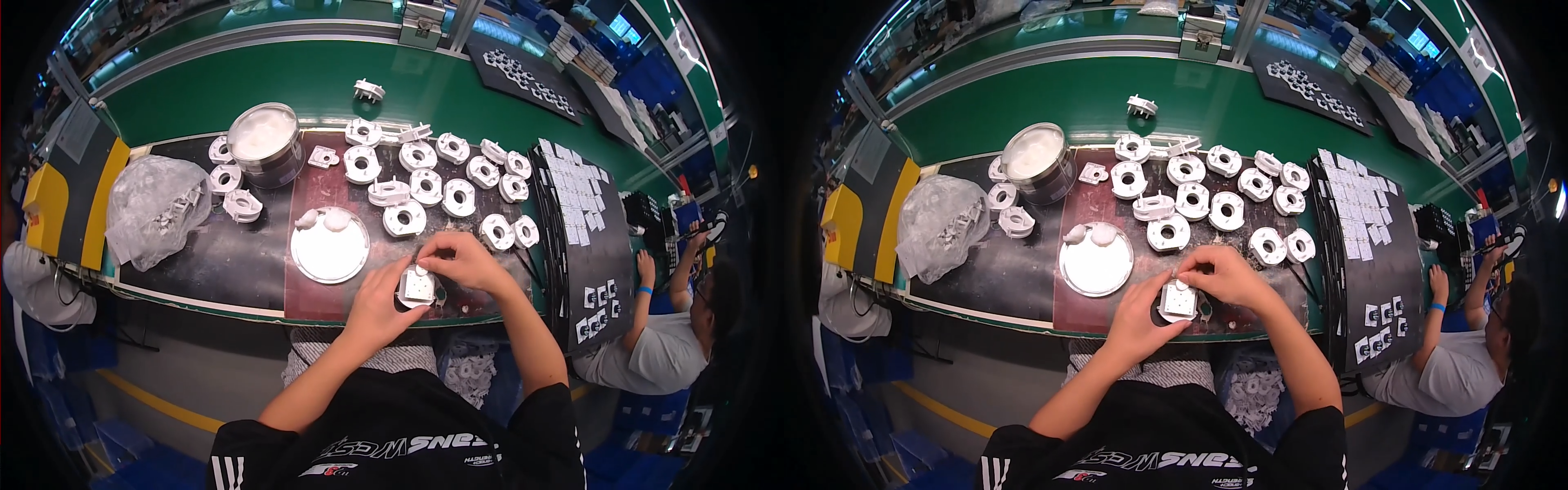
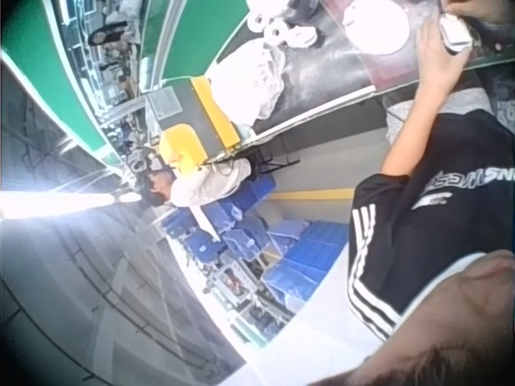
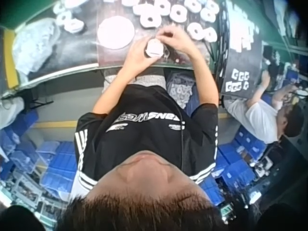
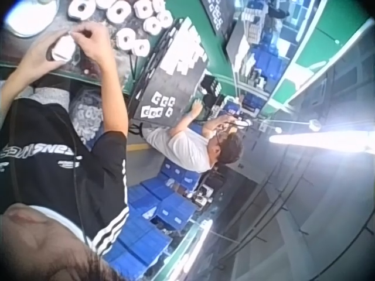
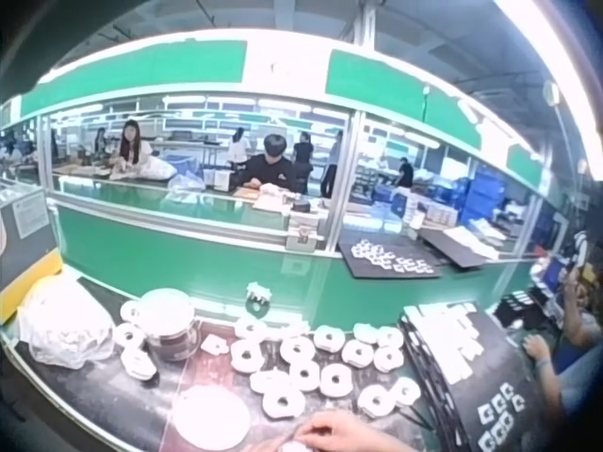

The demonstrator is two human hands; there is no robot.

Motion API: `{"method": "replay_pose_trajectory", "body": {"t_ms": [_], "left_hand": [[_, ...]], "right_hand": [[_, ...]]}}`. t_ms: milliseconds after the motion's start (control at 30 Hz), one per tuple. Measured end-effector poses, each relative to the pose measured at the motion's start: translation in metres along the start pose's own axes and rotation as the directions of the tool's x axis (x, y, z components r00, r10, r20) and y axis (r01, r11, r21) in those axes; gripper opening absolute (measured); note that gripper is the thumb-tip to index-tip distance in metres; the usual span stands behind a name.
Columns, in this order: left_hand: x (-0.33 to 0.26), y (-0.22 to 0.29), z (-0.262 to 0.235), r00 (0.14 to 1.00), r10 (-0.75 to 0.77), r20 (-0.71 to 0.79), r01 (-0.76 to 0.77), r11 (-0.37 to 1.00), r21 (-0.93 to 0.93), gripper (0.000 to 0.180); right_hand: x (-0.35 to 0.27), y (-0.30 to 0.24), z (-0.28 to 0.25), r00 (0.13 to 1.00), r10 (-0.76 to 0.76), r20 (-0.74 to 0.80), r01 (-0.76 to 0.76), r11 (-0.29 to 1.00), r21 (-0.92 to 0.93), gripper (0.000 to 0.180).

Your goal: Applying thermal paste and assembling components for industrial light fixtures at an assembly station.

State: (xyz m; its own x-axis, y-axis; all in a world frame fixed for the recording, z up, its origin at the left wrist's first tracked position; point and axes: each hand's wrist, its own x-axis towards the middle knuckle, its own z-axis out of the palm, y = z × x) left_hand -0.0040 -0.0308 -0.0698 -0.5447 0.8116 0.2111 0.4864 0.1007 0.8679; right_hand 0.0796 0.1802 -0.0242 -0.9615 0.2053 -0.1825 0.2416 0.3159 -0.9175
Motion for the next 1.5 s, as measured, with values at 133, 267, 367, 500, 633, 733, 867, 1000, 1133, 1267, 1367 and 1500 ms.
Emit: {"method": "replay_pose_trajectory", "body": {"t_ms": [133,267,367,500,633,733,867,1000,1133,1267,1367,1500], "left_hand": [[-0.001,-0.001,0.001,1.000,0.019,-0.005,-0.019,1.000,0.001,0.083],[-0.001,0.002,0.000,1.000,0.024,-0.012,-0.023,1.000,0.008,0.084],[-0.001,0.004,0.001,1.000,0.018,-0.025,-0.018,1.000,0.001,0.085],[0.000,0.000,0.002,1.000,0.012,-0.027,-0.012,1.000,-0.003,0.084],[0.002,0.001,-0.015,0.993,0.117,-0.022,-0.117,0.993,0.023,0.085],[0.005,0.014,-0.064,0.975,0.178,-0.132,-0.171,0.983,0.062,0.090],[0.052,0.013,-0.176,0.934,0.222,-0.280,-0.164,0.963,0.214,0.091],[0.135,-0.029,-0.265,0.885,0.152,-0.440,-0.146,0.988,0.048,0.085],[0.208,-0.109,-0.345,0.897,0.077,-0.436,0.088,0.934,0.346,0.087],[0.245,-0.198,-0.378,0.904,-0.143,-0.403,0.267,0.925,0.271,0.093],[0.259,-0.225,-0.378,0.920,-0.184,-0.345,0.276,0.931,0.240,0.099],[0.271,-0.242,-0.368,0.952,-0.183,-0.245,0.242,0.941,0.237,0.109]], "right_hand": [[-0.003,0.000,0.001,1.000,0.025,-0.011,-0.024,0.999,0.028,0.012],[-0.001,0.003,0.001,0.999,-0.050,0.002,0.050,0.998,-0.026,0.015],[-0.001,0.002,0.000,0.996,-0.084,0.012,0.085,0.994,-0.075,0.016],[-0.004,0.009,0.000,0.993,-0.083,-0.083,0.080,0.996,-0.031,0.019],[-0.021,0.022,0.003,0.969,0.033,-0.244,0.028,0.970,0.242,0.023],[-0.042,0.034,0.018,0.942,0.118,-0.313,-0.036,0.966,0.255,0.020],[-0.073,0.045,0.044,0.814,0.015,-0.581,0.006,0.999,0.035,0.013],[-0.079,0.062,0.071,0.623,-0.179,-0.762,-0.036,0.966,-0.257,0.006],[-0.071,0.055,0.076,0.601,-0.466,-0.649,0.002,0.813,-0.582,0.004],[-0.070,0.059,0.078,0.600,-0.480,-0.640,0.007,0.803,-0.596,0.008],[-0.067,0.049,0.081,0.595,-0.458,-0.661,-0.026,0.811,-0.585,0.006],[-0.069,0.051,0.083,0.598,-0.421,-0.682,-0.079,0.816,-0.573,0.005]]}}
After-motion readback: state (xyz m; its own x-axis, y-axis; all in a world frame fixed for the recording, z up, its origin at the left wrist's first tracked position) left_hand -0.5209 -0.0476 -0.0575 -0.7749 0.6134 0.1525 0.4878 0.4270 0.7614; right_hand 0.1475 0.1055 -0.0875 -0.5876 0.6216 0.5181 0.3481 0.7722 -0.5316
